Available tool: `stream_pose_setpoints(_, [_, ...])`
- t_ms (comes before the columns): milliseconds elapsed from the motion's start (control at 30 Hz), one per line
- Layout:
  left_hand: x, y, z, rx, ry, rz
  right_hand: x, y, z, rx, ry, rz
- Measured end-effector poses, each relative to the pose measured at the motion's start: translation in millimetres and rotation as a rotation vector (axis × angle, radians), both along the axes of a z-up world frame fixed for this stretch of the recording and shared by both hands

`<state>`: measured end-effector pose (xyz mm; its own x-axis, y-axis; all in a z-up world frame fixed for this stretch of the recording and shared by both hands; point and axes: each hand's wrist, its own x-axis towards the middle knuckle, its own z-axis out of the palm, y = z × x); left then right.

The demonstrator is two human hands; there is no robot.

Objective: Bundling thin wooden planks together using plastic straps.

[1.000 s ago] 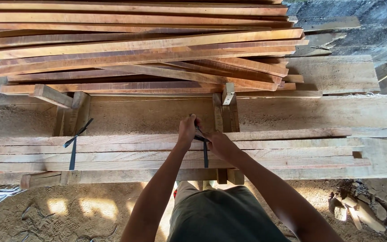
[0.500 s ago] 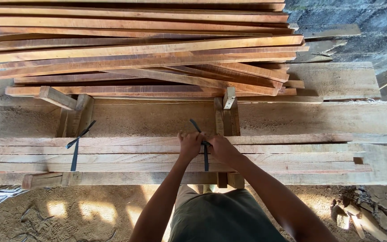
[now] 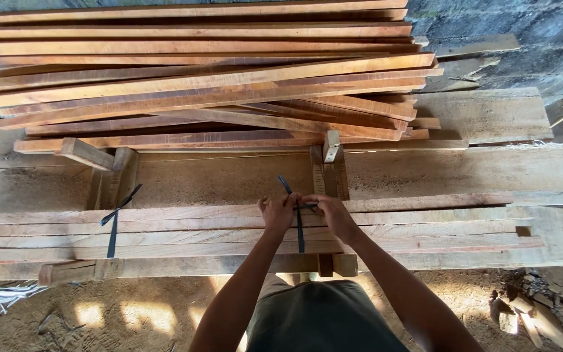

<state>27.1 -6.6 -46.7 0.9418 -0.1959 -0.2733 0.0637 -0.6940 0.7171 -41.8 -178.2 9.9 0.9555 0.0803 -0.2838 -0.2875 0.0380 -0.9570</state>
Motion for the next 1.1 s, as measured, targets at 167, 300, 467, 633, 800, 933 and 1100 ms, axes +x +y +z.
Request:
stream_pose_setpoints(167, [0.8,-1.3,39.9,-0.090,0.101,-0.018,-0.1,-3.9,-24.6,0.078,0.002,-0.134])
stream_pose_setpoints(300, [-2.4,0.1,94.2,-0.256,0.128,-0.053,-0.2,4.6,-0.1,0.112,-0.028,-0.236])
stream_pose_setpoints(467, [4.8,9.1,123.5,-0.278,0.025,-0.207,1.5,1.1,11.0,0.150,-0.159,-0.206])
stream_pose_setpoints(633, [10.4,16.0,82.1,-0.211,-0.110,-0.272,16.9,3.5,34.0,0.069,-0.165,-0.135])
stream_pose_setpoints(800, [19.7,20.4,20.7,-0.400,-0.045,-0.306,45.5,8.6,27.1,-0.163,-0.160,0.083])
stream_pose_setpoints(933, [20.4,21.4,22.1,-0.410,-0.063,-0.315,72.8,20.2,19.6,-0.268,-0.189,0.188])
stream_pose_setpoints(1100, [20.9,22.9,5.4,-0.270,-0.224,-0.364,101.9,39.8,-7.3,-0.304,-0.227,0.234])
